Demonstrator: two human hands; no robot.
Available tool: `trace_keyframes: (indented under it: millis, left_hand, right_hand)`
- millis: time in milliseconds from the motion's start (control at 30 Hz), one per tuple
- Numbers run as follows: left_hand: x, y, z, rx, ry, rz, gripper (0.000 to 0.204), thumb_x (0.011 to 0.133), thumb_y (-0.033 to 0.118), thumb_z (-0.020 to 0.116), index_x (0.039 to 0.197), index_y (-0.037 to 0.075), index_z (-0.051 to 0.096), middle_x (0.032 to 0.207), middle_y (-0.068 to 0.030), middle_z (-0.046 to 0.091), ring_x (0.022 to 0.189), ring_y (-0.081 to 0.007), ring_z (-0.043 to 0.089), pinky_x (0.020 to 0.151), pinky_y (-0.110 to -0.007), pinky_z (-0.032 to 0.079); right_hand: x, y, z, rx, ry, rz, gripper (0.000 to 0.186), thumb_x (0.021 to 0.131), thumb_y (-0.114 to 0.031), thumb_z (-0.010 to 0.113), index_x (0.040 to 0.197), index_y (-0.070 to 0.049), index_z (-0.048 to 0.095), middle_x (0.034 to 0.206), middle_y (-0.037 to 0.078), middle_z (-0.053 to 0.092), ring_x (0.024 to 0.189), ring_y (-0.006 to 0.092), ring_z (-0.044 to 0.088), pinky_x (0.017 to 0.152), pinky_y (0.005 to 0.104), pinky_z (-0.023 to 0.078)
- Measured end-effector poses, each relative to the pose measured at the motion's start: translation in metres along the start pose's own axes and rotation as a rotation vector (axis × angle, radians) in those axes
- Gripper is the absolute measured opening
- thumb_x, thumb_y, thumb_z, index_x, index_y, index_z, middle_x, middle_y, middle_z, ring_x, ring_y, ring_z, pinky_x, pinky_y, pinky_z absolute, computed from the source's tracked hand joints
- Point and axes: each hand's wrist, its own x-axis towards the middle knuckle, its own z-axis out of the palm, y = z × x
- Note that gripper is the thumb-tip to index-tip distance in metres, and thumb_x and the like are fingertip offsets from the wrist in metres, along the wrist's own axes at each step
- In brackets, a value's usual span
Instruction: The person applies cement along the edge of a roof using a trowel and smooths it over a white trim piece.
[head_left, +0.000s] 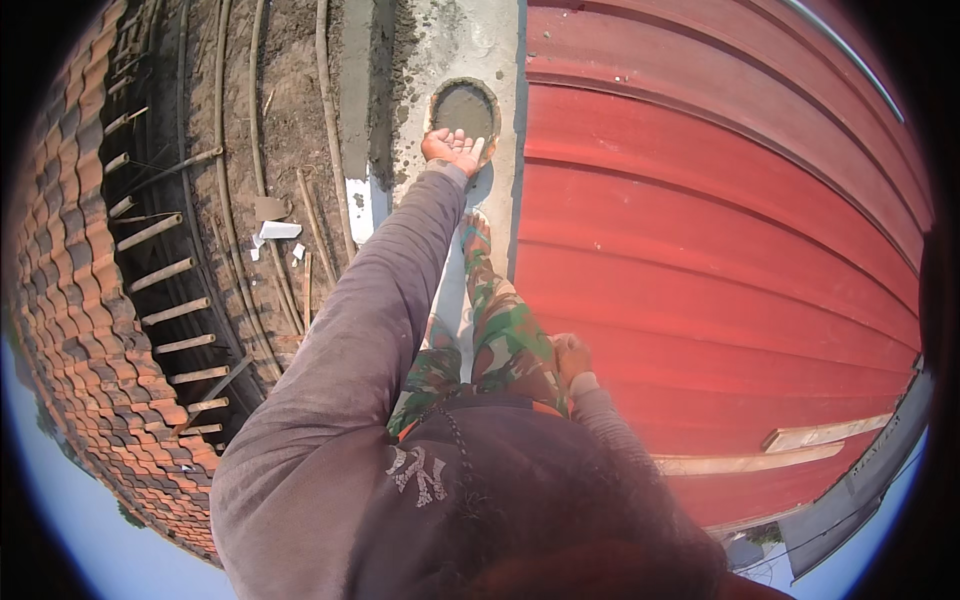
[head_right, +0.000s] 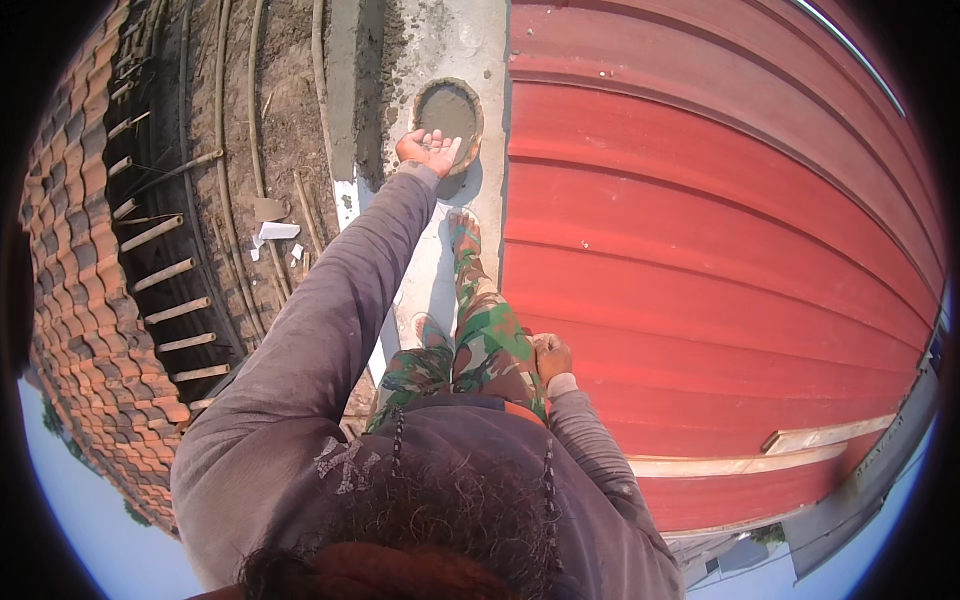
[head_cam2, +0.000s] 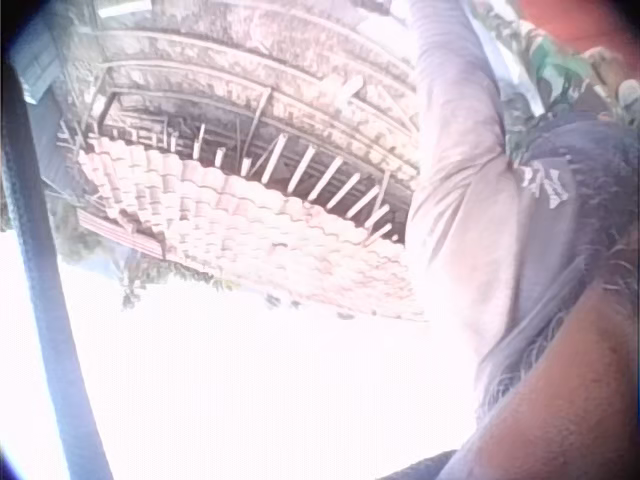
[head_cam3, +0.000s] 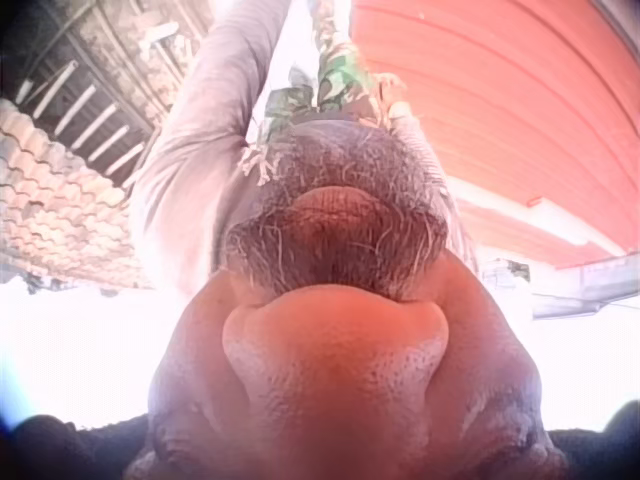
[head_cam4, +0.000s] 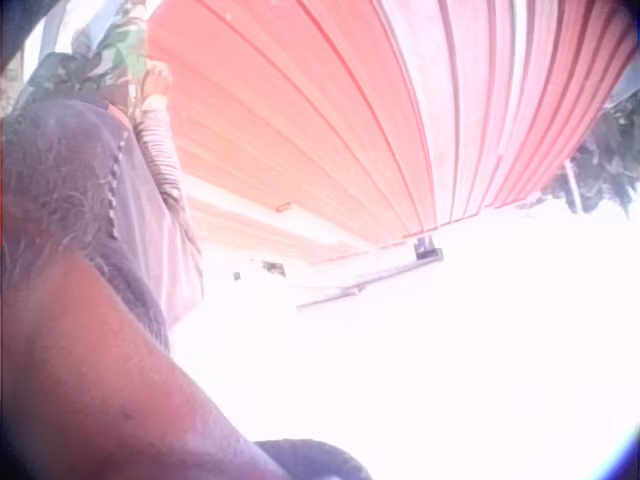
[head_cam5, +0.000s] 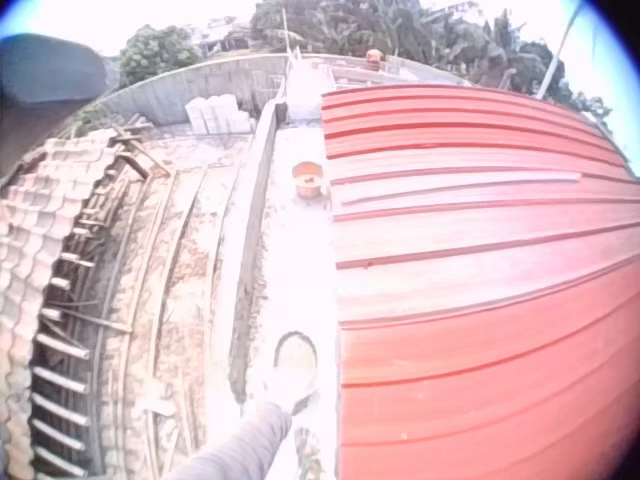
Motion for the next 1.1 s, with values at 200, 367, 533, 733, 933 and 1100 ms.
trace_keyframes:
  millis: [200, 367, 533, 733, 933, 1100]
  left_hand:
    - [0.103, -0.015, 0.044, -0.04, -0.136, -0.023, 0.072, 0.1, 0.02, 0.047, 0.164, 0.006, 0.017, 0.165, -0.0118, 0.028, 0.159, -0.0351, 0.017, 0.128, -0.057, 0.018]
    - [0.106, -0.005, 0.076, 0.167, -0.456, -0.114, 0.063, 0.102, 0.023, 0.047, 0.157, -0.001, 0.029, 0.162, -0.0186, 0.036, 0.151, -0.0346, 0.035, 0.124, -0.054, 0.029]
    - [0.062, 0.063, 0.056, 0.919, -0.685, 0.306, 0.051, 0.102, 0.021, 0.053, 0.147, -0.002, 0.047, 0.148, -0.0198, 0.054, 0.137, -0.0327, 0.055, 0.113, -0.048, 0.046]
    - [0.118, 0.204, -0.182, 1.208, 0.319, 1.252, 0.026, 0.096, 0.014, 0.059, 0.115, -0.002, 0.066, 0.105, -0.0132, 0.068, 0.094, -0.0231, 0.065, 0.086, -0.035, 0.053]
    - [0.192, 0.263, -0.307, 1.251, 0.745, 0.82, 0.057, 0.103, 0.047, 0.048, 0.111, -0.004, 0.072, 0.114, -0.0273, 0.071, 0.106, -0.0414, 0.066, 0.094, -0.047, 0.049]
    - [0.201, 0.225, -0.296, 1.139, 1.069, 0.864, 0.068, 0.103, 0.054, 0.04, 0.103, -0.004, 0.077, 0.104, -0.0271, 0.074, 0.099, -0.0464, 0.069, 0.092, -0.052, 0.052]
  right_hand:
    - [0.053, -0.014, 0.027, 0.052, 0.015, 0.039, 0.017, 0.094, -0.022, 0.067, 0.097, -0.006, 0.073, 0.095, 0.014, 0.076, 0.093, 0.0336, 0.072, 0.085, 0.0437, 0.054]
    - [0.117, -0.071, 0.062, -0.052, -0.008, -0.077, 0.022, 0.094, -0.026, 0.066, 0.102, -0.006, 0.072, 0.101, 0.016, 0.075, 0.098, 0.0358, 0.07, 0.089, 0.0457, 0.053]
    - [0.219, -0.104, 0.147, -0.026, -0.232, -0.024, 0.032, 0.095, -0.031, 0.065, 0.112, -0.005, 0.071, 0.1, 0.017, 0.074, 0.099, 0.0336, 0.07, 0.09, 0.0458, 0.052]
    - [0.301, -0.15, 0.278, -0.061, -0.365, 0.01, 0.042, 0.097, -0.045, 0.063, 0.111, -0.007, 0.073, 0.097, 0.012, 0.07, 0.102, 0.0274, 0.064, 0.096, 0.037, 0.044]
    - [0.417, -0.162, 0.408, -0.2, -0.263, 0.199, 0.074, 0.092, -0.063, 0.066, 0.118, 0.006, 0.071, 0.121, 0.026, 0.072, 0.12, 0.0383, 0.067, 0.104, 0.0394, 0.049]
    - [0.449, -0.17, 0.445, -0.195, -0.044, 0.187, 0.062, 0.094, -0.048, 0.068, 0.122, 0.007, 0.067, 0.117, 0.028, 0.072, 0.115, 0.0426, 0.068, 0.1, 0.044, 0.053]
